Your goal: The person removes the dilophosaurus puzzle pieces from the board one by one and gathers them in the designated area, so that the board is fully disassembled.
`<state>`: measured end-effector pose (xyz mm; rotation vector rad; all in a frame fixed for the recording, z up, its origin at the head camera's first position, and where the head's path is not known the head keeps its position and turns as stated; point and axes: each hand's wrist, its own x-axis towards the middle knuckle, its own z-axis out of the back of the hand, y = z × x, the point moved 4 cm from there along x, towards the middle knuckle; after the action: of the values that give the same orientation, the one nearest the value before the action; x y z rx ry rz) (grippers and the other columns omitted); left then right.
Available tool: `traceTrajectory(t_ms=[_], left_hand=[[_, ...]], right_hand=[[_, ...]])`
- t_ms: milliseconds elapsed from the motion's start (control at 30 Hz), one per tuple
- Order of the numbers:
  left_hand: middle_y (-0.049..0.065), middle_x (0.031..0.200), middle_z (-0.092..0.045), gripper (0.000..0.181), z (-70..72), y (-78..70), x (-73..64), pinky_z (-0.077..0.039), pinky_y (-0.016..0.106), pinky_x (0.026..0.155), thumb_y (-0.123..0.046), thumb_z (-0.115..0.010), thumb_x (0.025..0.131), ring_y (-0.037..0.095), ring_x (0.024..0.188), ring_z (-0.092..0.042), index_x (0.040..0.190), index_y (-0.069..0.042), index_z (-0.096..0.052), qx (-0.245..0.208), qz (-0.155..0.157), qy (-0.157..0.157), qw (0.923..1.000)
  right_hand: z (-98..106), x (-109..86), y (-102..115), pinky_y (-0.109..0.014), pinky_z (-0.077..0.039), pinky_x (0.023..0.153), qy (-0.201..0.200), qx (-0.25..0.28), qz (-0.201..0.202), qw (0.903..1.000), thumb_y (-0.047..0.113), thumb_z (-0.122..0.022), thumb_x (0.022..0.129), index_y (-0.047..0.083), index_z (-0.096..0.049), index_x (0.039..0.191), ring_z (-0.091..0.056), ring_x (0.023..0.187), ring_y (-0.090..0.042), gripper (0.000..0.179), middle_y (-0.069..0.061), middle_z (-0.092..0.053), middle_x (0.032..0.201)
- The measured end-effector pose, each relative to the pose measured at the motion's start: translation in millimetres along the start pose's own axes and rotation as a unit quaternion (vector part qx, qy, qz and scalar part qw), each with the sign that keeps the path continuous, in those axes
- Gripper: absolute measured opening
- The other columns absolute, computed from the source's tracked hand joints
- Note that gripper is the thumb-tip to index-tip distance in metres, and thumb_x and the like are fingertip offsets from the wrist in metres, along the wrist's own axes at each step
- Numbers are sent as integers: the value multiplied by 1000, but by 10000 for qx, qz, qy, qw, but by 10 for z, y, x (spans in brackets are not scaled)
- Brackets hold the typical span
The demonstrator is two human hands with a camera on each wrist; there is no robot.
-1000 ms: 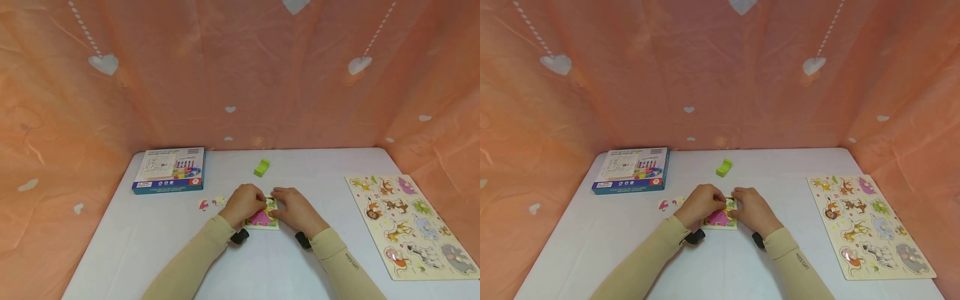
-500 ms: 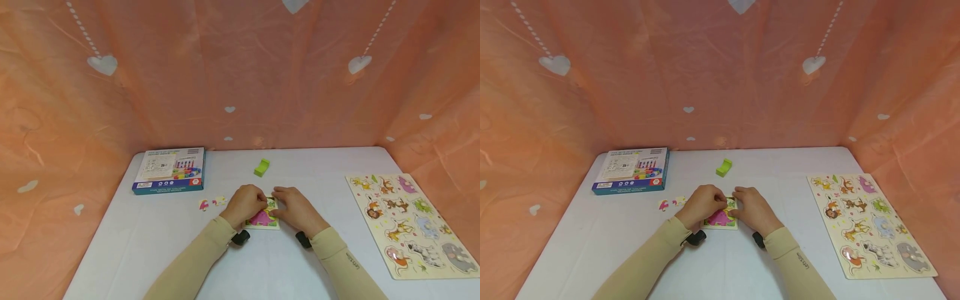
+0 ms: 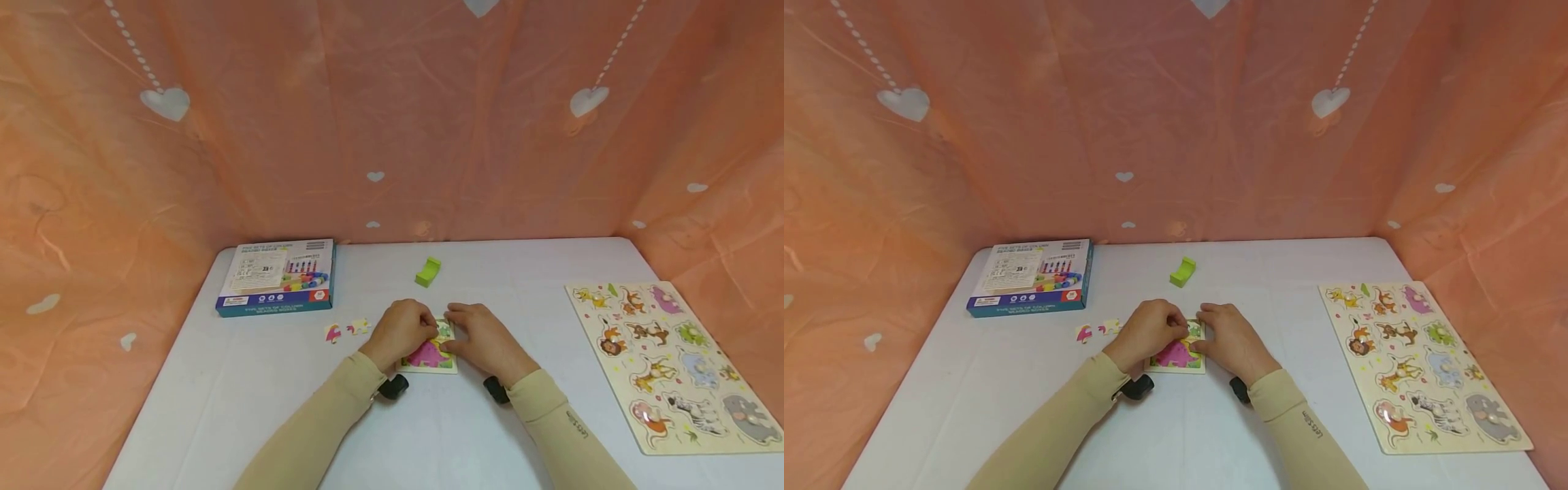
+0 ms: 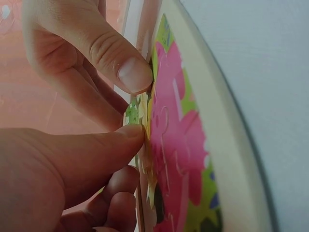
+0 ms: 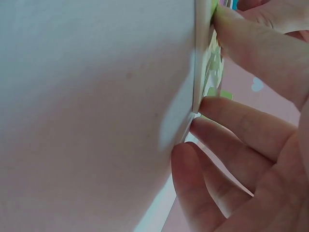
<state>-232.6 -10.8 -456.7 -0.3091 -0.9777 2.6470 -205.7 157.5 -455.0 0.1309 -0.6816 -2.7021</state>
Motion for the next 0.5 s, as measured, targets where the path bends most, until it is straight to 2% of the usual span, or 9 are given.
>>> traceTrajectory(t_ms=[500], left_hand=[[-8,79,-73,10,-2,11,6,-49,27,70,-21,-85,94,10,80,-62,86,-15,-82,-216,123,-4,9997]], right_hand=[[4,3,-2,-58,-45,120,43,-3,-54,10000,27,-87,92,-3,-66,143,-54,146,-43,63,-19,-61,155]])
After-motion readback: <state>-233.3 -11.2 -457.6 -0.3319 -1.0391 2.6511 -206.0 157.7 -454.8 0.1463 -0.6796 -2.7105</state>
